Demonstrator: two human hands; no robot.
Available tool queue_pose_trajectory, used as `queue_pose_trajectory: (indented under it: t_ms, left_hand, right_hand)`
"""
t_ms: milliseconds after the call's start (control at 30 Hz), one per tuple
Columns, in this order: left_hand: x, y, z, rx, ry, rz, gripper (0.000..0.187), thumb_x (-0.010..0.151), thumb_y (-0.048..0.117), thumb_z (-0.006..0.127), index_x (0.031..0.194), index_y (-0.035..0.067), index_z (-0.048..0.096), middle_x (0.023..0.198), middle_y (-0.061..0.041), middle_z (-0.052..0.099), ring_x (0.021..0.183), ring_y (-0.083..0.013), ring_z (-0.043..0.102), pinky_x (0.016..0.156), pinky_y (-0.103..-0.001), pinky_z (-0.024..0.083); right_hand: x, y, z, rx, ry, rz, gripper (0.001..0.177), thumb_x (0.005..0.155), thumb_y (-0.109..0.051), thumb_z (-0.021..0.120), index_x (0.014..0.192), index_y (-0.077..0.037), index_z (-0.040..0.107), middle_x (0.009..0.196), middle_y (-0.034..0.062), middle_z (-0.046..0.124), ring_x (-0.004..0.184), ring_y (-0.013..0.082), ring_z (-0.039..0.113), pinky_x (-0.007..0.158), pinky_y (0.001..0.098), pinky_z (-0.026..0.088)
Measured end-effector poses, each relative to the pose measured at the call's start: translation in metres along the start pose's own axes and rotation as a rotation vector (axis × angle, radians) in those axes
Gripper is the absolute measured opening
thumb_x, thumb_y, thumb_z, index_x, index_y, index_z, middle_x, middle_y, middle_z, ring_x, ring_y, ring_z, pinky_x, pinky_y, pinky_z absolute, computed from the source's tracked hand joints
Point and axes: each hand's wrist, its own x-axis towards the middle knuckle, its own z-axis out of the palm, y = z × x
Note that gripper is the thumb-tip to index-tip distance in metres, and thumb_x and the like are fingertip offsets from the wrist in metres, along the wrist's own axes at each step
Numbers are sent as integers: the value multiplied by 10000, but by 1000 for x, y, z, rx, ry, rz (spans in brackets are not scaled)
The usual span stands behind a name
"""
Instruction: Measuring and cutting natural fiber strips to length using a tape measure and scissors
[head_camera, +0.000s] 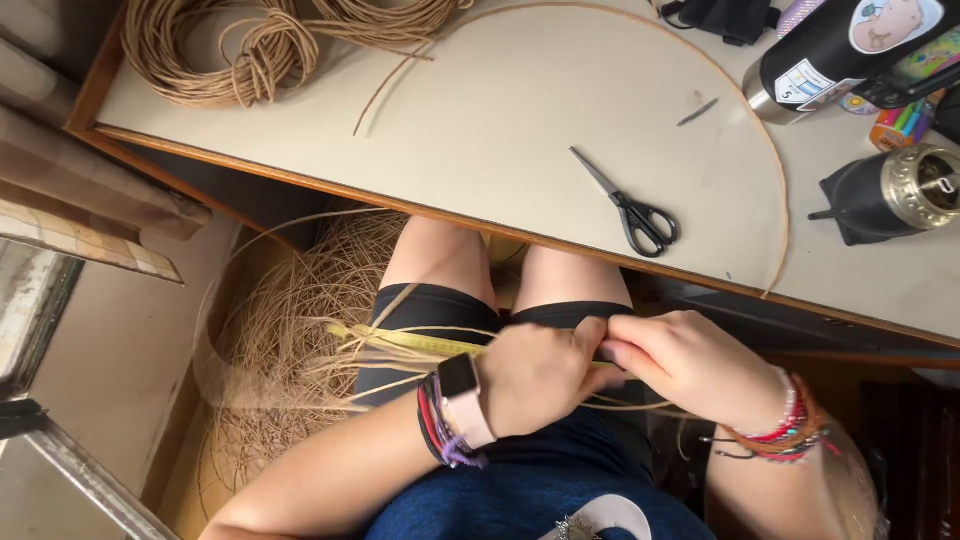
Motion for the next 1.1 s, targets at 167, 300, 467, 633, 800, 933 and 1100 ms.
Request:
queue_pose_trajectory:
  t_ms: [167, 300, 467, 633, 800, 933, 1100]
  left_hand:
    - [-9, -93, -32, 402, 79, 149, 424, 1040, 187, 470, 638, 295, 551, 424, 123, 389, 291, -116, 346, 306, -365, 236]
    - [-14, -143, -27, 452, -105, -179, 246, 1047, 209, 444, 930, 139, 648, 656, -27, 683, 508, -285, 675, 384, -405, 494]
    - [-3, -51, 16, 373, 561, 143, 785, 907, 791, 490, 1357, 161, 617, 820, -63, 657, 596, -223, 622, 425, -388, 441]
    - [7, -35, 37, 446, 430, -179, 397, 913, 665, 610, 685, 344, 554, 557, 99, 517, 501, -176, 576, 480, -394, 422]
    - [-12, -144, -39, 449, 205, -7, 369, 1061, 467, 499, 835, 223, 658, 500, 28, 596, 395, -238, 626, 315, -418, 456]
    - [-15, -128, -30, 1201, 303, -57, 278, 1099, 335, 443, 1237, 161, 610, 634, -23, 627, 494, -233, 595, 416, -350, 432]
    - [0, -6, 4, 48, 188, 104, 529, 911, 674, 544, 1208, 236, 572, 528, -26, 599, 426, -297, 635, 282, -488, 367]
  right_hand:
    - [-45, 50, -24, 153, 0, 302, 245, 1000, -360, 552, 916, -177, 692, 680, -61, 678, 629, 88, 620, 669, 243, 500]
    - [-62, 58, -27, 295, 72, 349, 328, 1071, -268, 501, 817, -101, 625, 687, -18, 537, 634, 130, 459, 647, 247, 408]
    - [-7, 12, -3, -21, -6, 138, 168, 981, -336, 536, 1023, -234, 663, 725, 22, 752, 674, 265, 719, 662, 426, 470]
    - [-11, 17, -12, 49, -78, 173, 231, 990, -317, 515, 1062, -217, 710, 817, 30, 801, 773, 250, 769, 764, 385, 562]
    - [-58, 64, -31, 50, -61, 391, 305, 1047, -365, 492, 828, -171, 580, 654, -10, 559, 633, 166, 512, 675, 287, 440]
    - [-53, 64, -16, -14, 15, 412, 207, 1001, -370, 510, 1022, -217, 646, 786, -41, 718, 717, 163, 651, 720, 300, 493]
    - [1, -1, 2, -99, -29, 15, 236, 1015, -318, 547, 819, -188, 531, 588, 77, 622, 550, 330, 585, 592, 474, 364]
